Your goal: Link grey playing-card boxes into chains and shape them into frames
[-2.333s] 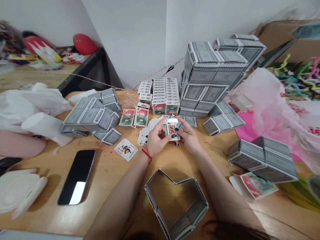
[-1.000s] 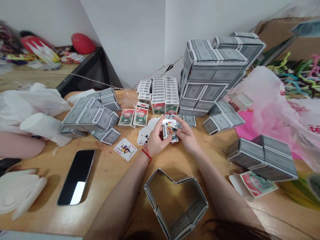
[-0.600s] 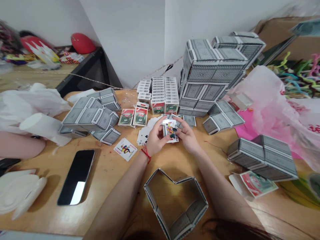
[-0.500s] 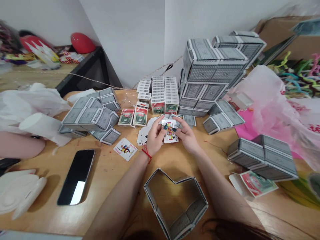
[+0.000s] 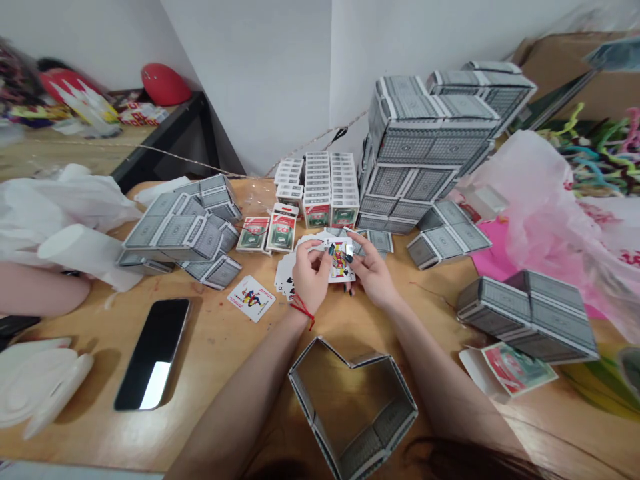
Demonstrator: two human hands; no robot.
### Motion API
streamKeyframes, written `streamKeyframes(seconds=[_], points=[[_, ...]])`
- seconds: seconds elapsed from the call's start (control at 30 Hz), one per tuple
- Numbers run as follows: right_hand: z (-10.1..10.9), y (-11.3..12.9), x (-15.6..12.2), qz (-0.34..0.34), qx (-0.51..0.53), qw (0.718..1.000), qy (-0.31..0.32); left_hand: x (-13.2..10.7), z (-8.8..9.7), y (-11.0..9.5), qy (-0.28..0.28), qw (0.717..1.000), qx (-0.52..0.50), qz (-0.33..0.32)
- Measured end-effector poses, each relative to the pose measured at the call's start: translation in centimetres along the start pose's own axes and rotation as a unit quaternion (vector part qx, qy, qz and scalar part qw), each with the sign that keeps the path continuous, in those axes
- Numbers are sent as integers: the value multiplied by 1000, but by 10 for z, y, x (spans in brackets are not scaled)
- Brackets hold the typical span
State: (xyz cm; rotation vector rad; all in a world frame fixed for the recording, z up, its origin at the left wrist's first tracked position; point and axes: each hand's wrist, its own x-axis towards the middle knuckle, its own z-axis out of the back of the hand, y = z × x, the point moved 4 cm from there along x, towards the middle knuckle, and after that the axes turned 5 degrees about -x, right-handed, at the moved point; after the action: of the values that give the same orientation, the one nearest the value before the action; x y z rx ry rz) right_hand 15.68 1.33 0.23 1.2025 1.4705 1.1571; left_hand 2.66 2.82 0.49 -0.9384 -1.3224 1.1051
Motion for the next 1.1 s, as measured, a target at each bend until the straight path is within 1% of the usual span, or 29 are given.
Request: streamKeyframes(seconds=[0.2, 0.37, 0.5, 0.83, 0.97, 1.1], points=[[1, 0, 1, -2, 14, 1000, -3, -1, -1, -5, 9, 1000, 18, -17], [2, 1, 2, -3, 24, 1000, -7, -5, -2, -9, 28, 998, 42, -34], [1, 1, 2, 1, 30, 1000, -2, -5, -1, -10, 14, 996, 74, -47], [0, 1, 2, 5, 34, 999, 4, -3, -1, -10, 15, 992, 109, -63], [0, 1, 2, 4, 30, 1000, 2, -3, -1, -9, 13, 994, 97, -48], [1, 0, 2, 6, 31, 1000, -2, -3, -1, -6, 27, 998, 44, -33]])
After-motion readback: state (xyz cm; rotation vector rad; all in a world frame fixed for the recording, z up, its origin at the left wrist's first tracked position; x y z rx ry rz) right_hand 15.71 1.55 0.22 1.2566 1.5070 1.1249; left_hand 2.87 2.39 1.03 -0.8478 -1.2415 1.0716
